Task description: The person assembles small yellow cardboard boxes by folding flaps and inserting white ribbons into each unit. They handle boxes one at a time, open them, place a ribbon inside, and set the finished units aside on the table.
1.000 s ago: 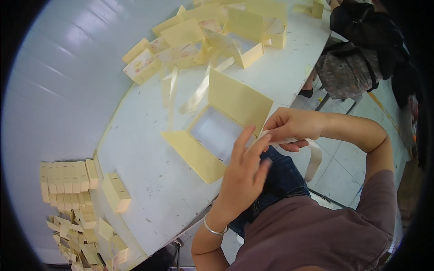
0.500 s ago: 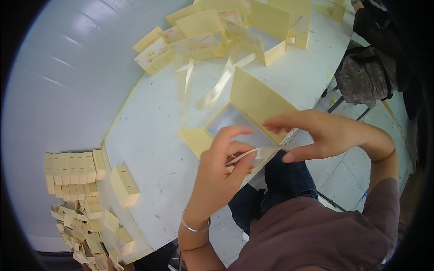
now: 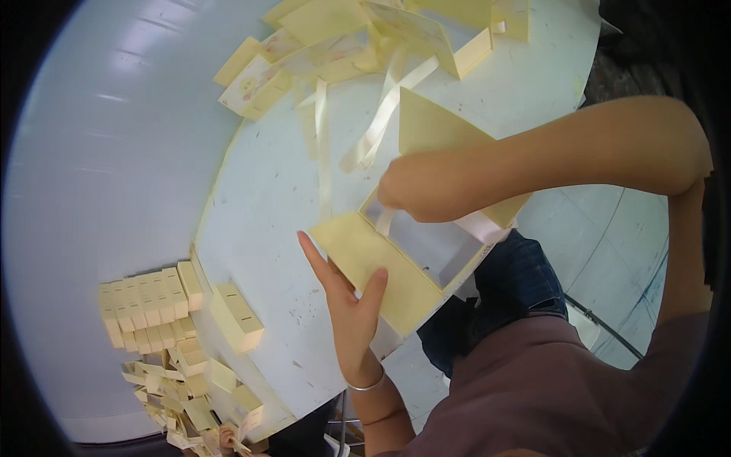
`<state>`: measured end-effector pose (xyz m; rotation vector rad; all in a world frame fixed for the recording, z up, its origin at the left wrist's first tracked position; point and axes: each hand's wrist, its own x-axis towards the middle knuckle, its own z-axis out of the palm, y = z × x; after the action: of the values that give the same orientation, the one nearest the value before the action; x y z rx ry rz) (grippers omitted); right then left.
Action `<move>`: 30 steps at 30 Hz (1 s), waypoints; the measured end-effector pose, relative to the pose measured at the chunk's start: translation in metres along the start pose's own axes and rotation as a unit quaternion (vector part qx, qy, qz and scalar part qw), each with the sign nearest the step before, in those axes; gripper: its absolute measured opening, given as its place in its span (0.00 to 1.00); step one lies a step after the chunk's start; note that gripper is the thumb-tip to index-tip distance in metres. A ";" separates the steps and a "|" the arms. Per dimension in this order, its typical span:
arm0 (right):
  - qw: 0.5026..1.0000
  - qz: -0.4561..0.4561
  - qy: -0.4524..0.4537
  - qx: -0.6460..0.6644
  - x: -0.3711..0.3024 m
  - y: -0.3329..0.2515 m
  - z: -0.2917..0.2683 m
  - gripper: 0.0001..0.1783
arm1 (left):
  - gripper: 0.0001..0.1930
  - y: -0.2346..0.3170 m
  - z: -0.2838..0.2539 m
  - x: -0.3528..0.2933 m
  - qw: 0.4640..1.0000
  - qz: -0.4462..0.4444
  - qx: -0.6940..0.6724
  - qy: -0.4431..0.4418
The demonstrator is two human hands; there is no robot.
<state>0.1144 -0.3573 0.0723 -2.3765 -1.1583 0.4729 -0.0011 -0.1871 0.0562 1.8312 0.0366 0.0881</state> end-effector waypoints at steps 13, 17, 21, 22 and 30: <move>0.999 -0.009 -0.051 -0.001 0.029 0.024 0.037 0.07 | 0.41 -0.017 0.009 -0.009 0.985 -0.075 -0.117 0.105; 0.998 0.009 -0.039 0.041 0.034 0.028 0.040 0.08 | 0.41 -0.012 0.012 -0.008 0.982 -0.089 -0.120 0.111; 0.996 0.017 -0.078 0.029 0.036 0.026 0.038 0.09 | 0.41 -0.011 0.013 -0.008 0.984 -0.082 -0.115 0.109; 0.996 0.014 -0.088 0.021 0.034 0.025 0.038 0.09 | 0.41 -0.013 0.012 -0.009 0.985 -0.078 -0.115 0.106; 0.994 -0.057 -0.087 0.026 0.030 0.025 0.036 0.09 | 0.32 -0.027 0.010 -0.003 0.966 -0.054 -0.233 0.098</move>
<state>0.1310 -0.3378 0.0252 -2.2464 -1.3328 0.6722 -0.0031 -0.1901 0.0277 1.3421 0.2363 0.1838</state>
